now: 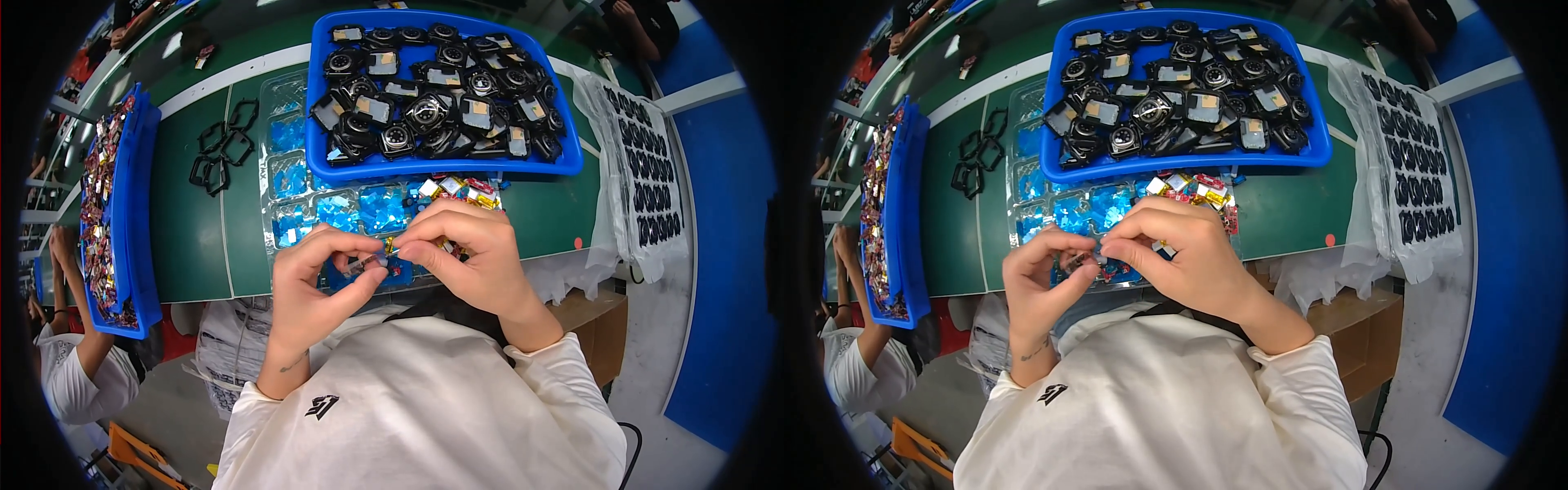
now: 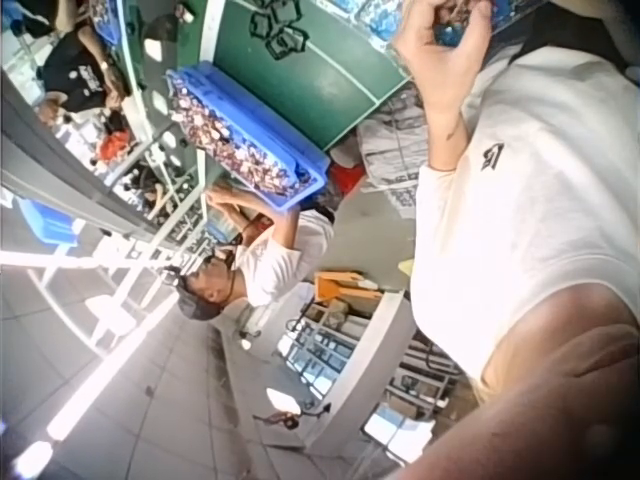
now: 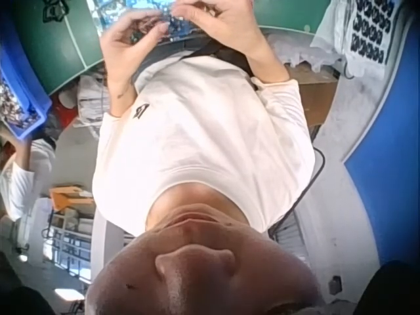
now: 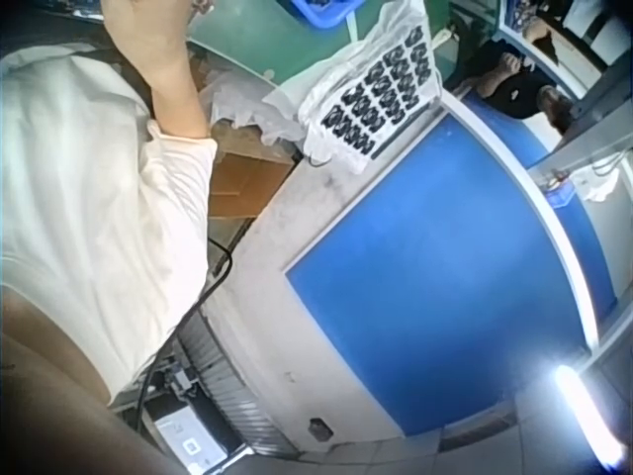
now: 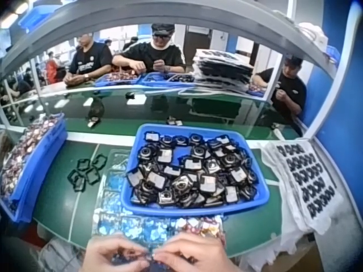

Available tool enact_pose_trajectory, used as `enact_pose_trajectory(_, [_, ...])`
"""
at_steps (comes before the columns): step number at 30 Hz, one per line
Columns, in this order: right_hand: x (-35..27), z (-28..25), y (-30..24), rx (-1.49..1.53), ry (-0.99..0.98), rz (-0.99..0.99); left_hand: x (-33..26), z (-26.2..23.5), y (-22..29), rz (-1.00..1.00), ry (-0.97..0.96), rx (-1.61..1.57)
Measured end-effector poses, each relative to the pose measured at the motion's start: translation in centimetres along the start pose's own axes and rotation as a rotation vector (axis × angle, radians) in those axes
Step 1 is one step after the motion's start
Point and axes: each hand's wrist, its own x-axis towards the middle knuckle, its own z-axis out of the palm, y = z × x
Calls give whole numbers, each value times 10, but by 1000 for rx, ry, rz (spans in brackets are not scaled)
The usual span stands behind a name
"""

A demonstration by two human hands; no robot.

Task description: Assembling small electronic components, specifically small screens and circuit boards, into a housing.

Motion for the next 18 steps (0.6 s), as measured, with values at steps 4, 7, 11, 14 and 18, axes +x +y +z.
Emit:
enact_pose_trajectory(4, [-4,3,0,166,25,70,-1,0,-2,68,-51,46])
enact_pose_trajectory(7, [-9,6,-1,322,16,40,-1,0,0,82,-72,-101])
enact_pose_trajectory(11, [-11,12,0,567,28,56,0,-5,0,103,-185,-255])
enact_pose_trajectory(14, [-13,13,-2,644,-20,128,-4,-8,-4,19,-192,-376])
enact_pose_trajectory(18, [-15,16,0,758,-92,268,-5,-4,-4,18,-125,-327])
